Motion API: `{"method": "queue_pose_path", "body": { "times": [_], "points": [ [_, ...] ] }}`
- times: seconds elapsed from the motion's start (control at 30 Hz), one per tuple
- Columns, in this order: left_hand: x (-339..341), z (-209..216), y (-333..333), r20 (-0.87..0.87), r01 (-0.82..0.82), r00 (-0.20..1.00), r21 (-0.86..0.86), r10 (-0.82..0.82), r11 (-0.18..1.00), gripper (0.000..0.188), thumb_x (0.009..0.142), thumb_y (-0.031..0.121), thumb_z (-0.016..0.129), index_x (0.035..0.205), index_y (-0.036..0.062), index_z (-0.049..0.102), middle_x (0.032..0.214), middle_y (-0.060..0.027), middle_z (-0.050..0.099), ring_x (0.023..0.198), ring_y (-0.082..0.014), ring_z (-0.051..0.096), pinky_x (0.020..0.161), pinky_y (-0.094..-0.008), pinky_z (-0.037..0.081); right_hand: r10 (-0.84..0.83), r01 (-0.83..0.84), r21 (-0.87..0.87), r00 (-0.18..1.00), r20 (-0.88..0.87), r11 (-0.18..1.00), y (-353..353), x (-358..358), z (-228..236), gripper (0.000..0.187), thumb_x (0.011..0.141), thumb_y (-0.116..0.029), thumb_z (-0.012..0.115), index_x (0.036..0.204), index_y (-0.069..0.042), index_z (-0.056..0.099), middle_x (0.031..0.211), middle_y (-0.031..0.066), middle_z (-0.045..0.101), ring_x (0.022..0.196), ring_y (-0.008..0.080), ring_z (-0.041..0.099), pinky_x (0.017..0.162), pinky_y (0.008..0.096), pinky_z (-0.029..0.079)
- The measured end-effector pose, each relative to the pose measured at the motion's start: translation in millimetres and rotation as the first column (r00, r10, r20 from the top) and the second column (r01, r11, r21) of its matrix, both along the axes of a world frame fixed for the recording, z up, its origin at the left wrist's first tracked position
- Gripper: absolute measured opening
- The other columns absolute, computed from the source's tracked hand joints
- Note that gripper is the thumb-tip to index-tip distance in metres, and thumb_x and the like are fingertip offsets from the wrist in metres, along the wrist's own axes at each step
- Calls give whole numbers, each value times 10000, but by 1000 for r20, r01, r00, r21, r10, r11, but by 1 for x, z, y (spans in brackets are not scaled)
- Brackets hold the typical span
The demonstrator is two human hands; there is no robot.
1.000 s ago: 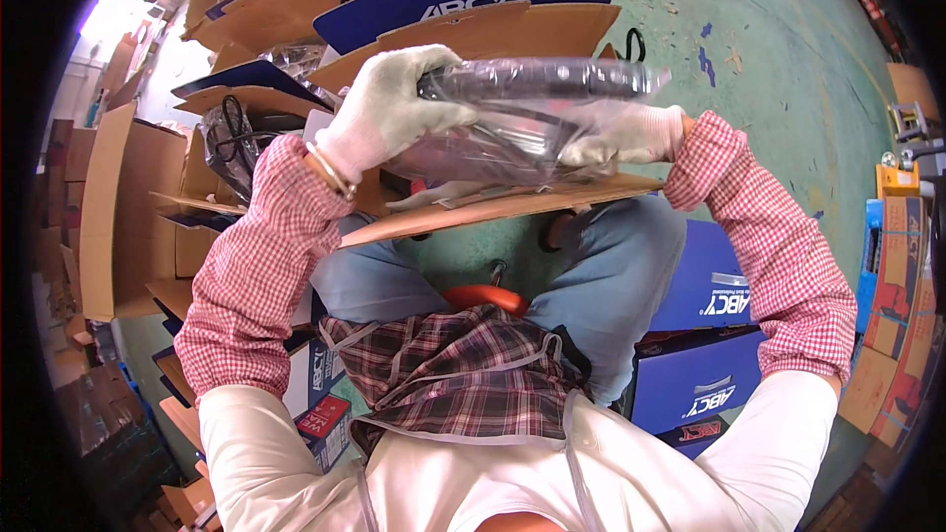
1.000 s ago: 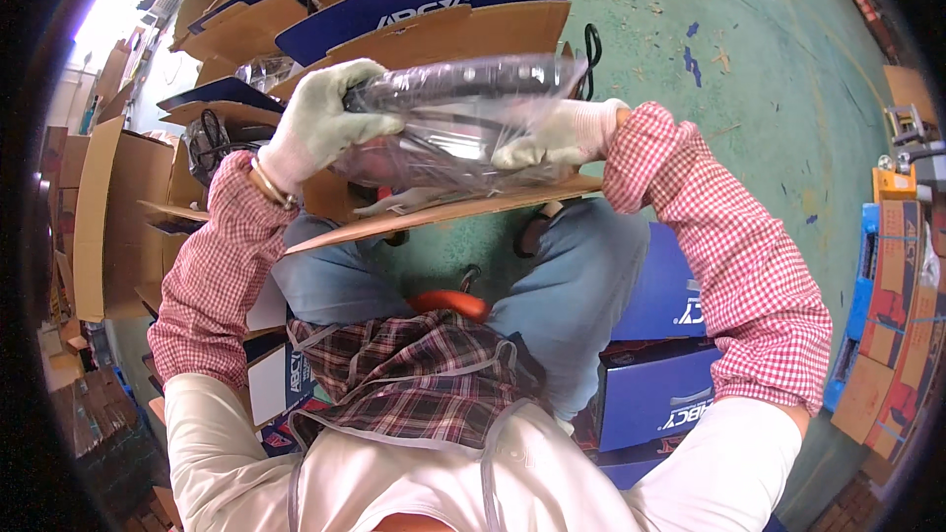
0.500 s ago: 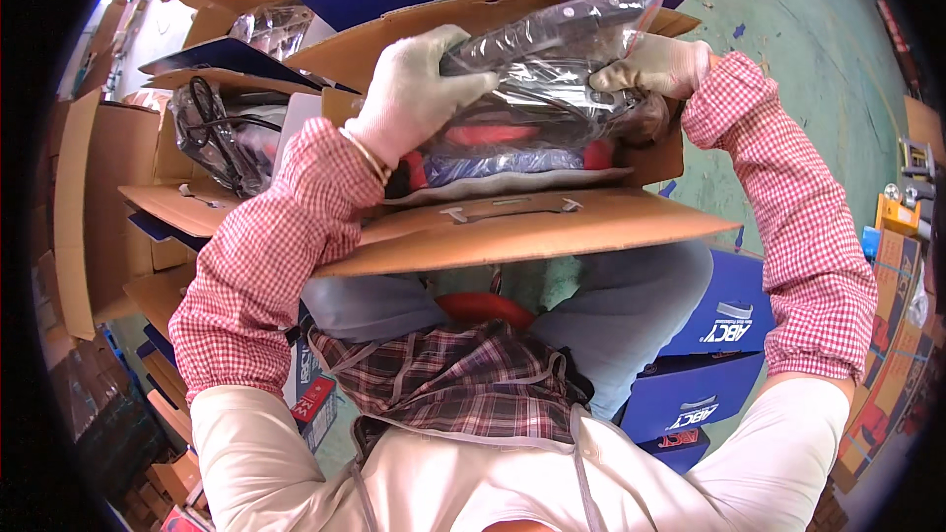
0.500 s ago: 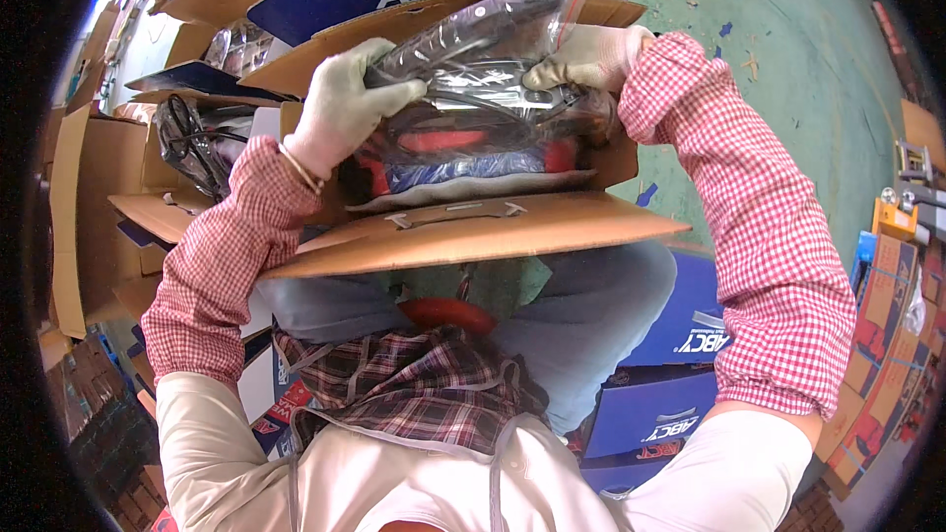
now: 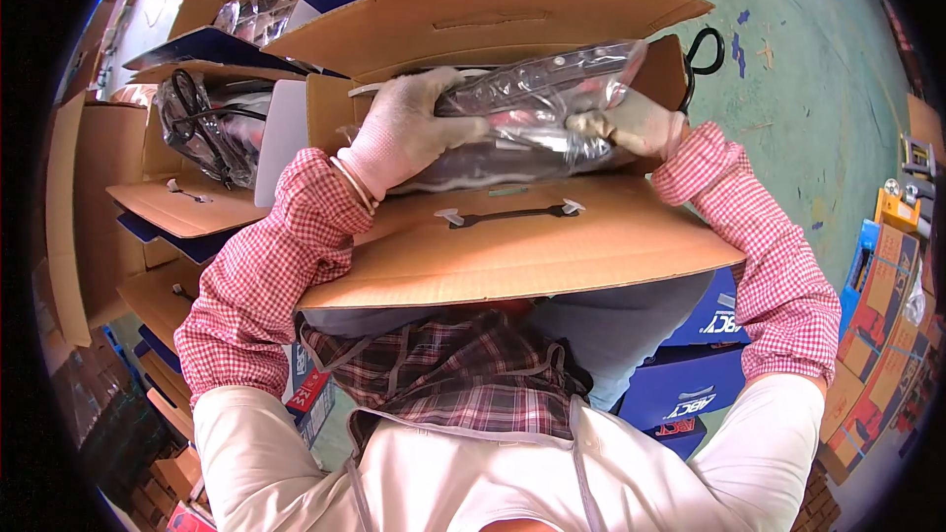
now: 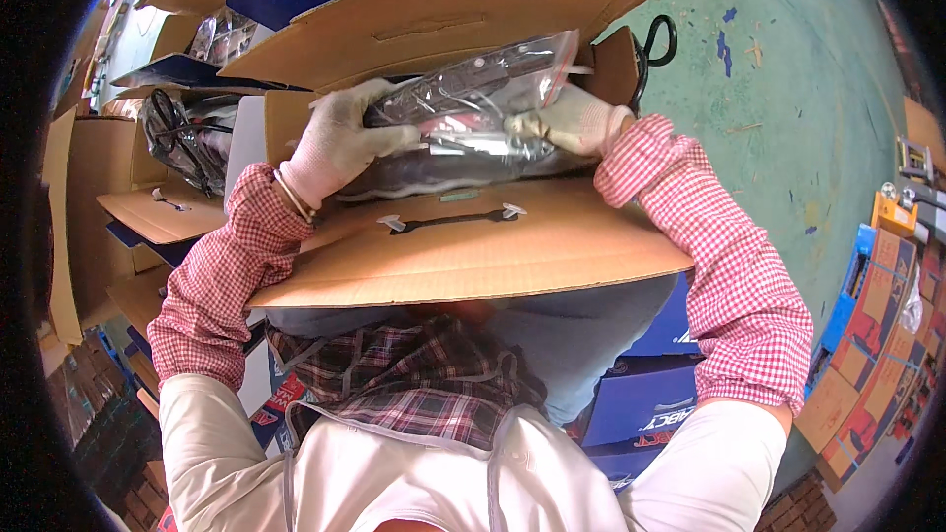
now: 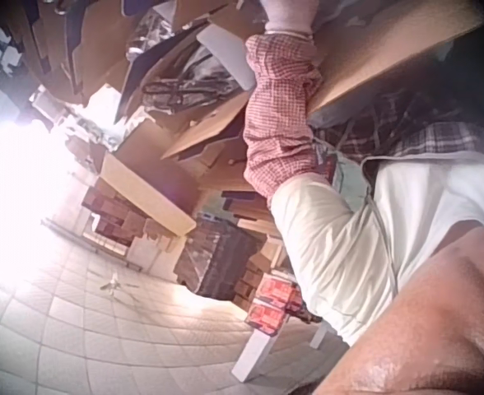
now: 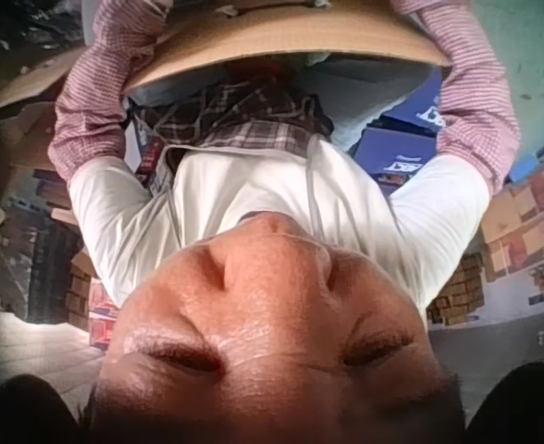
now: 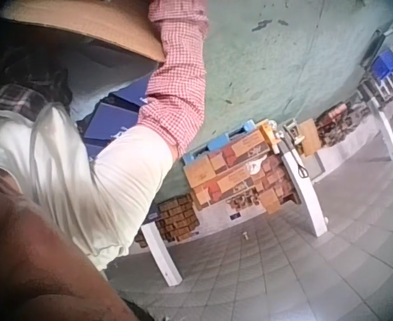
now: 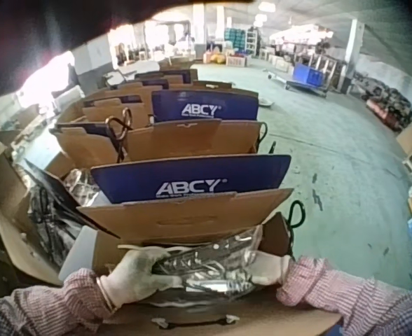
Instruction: Packing electronic components, cables, and foam inserts into cardboard boxes for shipping.
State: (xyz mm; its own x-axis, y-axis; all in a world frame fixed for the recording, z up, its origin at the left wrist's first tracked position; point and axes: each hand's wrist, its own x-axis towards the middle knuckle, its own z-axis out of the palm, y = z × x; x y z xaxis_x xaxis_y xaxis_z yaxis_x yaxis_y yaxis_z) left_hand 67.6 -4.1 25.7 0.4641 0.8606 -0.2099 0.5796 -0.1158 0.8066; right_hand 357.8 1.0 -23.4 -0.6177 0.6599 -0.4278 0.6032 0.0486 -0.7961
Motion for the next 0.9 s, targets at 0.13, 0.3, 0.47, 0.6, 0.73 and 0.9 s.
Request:
{"method": "queue_pose_path", "body": {
  "times": [0.13,0.3,0.47,0.6,0.73,0.9],
  "points": [
    [-10,-35,19,71,57,997,-342,-35,938,429,785,280,763,1024,-64,671,889,-171,703,815,-230,654,753,-337,496,-213,197,-101,960,-181,975,-15,-5,-29,480,909,-396,649,1214,-28,607,1111,138,648,1068,213,592,959,326,456],
    [1,-72,60,-110,174,967,-376,-230,910,580,773,416,740,1093,-62,664,911,-221,695,858,-292,657,845,-371,483,-420,409,-341,907,46,846,-10,-4,-59,470,877,-349,707,1153,27,645,973,111,699,754,160,638,629,308,527],
    [15,-82,56,-322,288,897,-92,-302,953,574,803,381,703,1183,-38,606,1124,-240,644,1065,-336,617,940,-400,463,-249,279,-312,959,134,908,-9,3,-91,489,881,-362,690,1168,30,632,999,177,696,832,252,663,774,368,518],
    [27,-104,44,-426,275,891,226,-159,935,499,826,392,682,1126,-2,621,1112,-194,649,1083,-333,608,901,-418,488,-21,-96,242,898,440,966,-15,8,-114,276,981,-246,499,1155,-82,637,874,183,661,848,327,645,775,403,495],
    [34,-100,50,-613,300,779,174,-135,938,464,827,419,682,1059,20,635,1083,-170,663,1057,-314,628,866,-416,508,-223,231,55,803,552,971,-8,-24,-43,280,949,-265,518,1131,-94,644,865,178,690,810,338,676,767,450,518],
    [44,-102,53,-663,263,738,112,-125,958,433,864,374,652,1076,0,600,1072,-186,653,1028,-337,629,864,-438,494,-52,-223,261,661,749,939,3,-41,-3,314,888,-273,597,1076,-36,683,964,153,706,929,321,682,810,436,531]
  ]
}}
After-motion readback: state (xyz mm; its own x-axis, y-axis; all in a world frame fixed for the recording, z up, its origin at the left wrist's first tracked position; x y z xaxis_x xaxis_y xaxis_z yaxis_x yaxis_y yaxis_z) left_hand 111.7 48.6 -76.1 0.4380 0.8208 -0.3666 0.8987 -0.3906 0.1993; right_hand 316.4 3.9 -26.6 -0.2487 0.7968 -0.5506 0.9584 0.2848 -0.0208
